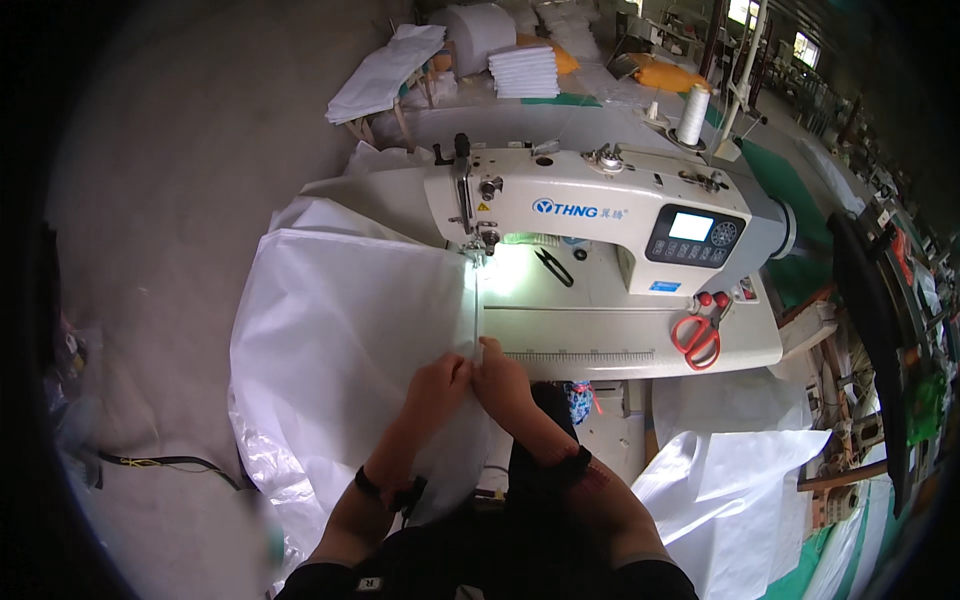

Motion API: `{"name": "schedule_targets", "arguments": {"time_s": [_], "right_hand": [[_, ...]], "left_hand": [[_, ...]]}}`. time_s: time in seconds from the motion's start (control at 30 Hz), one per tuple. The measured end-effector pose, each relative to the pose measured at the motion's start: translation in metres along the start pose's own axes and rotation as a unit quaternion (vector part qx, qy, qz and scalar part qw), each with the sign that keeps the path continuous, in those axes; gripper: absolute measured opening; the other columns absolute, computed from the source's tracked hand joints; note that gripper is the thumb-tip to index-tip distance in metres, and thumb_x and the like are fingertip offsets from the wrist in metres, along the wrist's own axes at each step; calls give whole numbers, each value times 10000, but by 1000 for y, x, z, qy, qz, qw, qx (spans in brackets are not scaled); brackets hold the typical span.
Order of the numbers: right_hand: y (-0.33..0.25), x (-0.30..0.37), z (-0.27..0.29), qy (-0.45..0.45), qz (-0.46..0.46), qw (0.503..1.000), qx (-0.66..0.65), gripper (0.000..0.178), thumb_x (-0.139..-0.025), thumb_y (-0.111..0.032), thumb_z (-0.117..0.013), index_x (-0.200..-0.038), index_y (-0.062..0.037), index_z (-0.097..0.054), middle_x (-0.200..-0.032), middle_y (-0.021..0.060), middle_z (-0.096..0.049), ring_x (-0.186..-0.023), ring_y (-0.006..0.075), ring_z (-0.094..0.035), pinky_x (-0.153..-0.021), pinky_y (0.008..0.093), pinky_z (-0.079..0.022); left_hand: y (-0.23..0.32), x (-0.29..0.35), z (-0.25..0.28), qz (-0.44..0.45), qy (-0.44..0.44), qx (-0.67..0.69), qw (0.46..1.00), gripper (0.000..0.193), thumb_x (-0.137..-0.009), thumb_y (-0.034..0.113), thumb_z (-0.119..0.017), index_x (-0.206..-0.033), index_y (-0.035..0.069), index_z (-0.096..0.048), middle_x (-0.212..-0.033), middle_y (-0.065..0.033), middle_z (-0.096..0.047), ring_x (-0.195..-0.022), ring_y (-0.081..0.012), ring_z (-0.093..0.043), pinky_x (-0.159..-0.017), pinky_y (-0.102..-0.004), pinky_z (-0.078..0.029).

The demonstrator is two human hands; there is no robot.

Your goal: The recorder is sewing large white plastic sheets using an industrial sewing machine.

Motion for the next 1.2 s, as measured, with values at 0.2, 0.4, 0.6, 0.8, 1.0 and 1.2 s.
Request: {"name": "schedule_targets", "arguments": {"time_s": [0.2,0.4,0.6,0.8,1.0,1.2], "right_hand": [[35,41,-30,-13,-2,941,-338,338,-802,-141,-611,-1067,40,-507,-884,203,-632,-803,287,-650,-724,363,-506],[47,74,-47,-82,4,920,-384,323,-823,-154,-582,-1066,51,-528,-876,129,-633,-783,169,-613,-708,317,-495],[29,103,-46,-184,57,895,-403,257,-813,-152,-566,-966,53,-584,-795,128,-634,-761,193,-617,-703,339,-490],[34,90,-22,-312,211,915,-142,212,-805,-144,-592,-926,29,-601,-793,147,-638,-756,222,-628,-709,345,-490],[-7,45,-86,-231,261,868,-354,317,-800,-239,-637,-1020,-11,-617,-969,153,-635,-888,227,-620,-808,329,-490],[-38,77,-142,-204,430,856,-204,261,-757,-203,-640,-965,-46,-633,-952,149,-638,-885,279,-621,-771,363,-501]], "left_hand": [[-4,70,-11,-26,50,-91,994,244,-850,234,-571,-971,23,-554,-887,-190,-609,-791,-391,-599,-684,-461,-482],[-13,84,-14,-56,41,-51,996,239,-844,205,-581,-987,21,-530,-815,-202,-598,-749,-391,-599,-649,-427,-478],[3,67,-3,-39,-63,48,996,216,-840,189,-583,-960,18,-528,-730,-209,-586,-713,-423,-582,-617,-423,-464],[25,79,5,-22,-43,-123,991,208,-838,214,-535,-837,6,-517,-750,-223,-600,-739,-427,-585,-640,-475,-462],[48,103,33,-46,36,-214,975,141,-802,165,-519,-785,26,-514,-706,-203,-596,-666,-408,-589,-589,-487,-454],[52,113,44,-36,28,-258,965,115,-785,177,-527,-762,65,-539,-677,-156,-596,-639,-374,-595,-581,-475,-458]]}}
Point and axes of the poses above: each hand's wrist, its own x-axis away from the middle knuckle, its own z-axis out of the back of the hand, y = z × x, the point moved 1 cm from there along -x, towards the middle knuckle
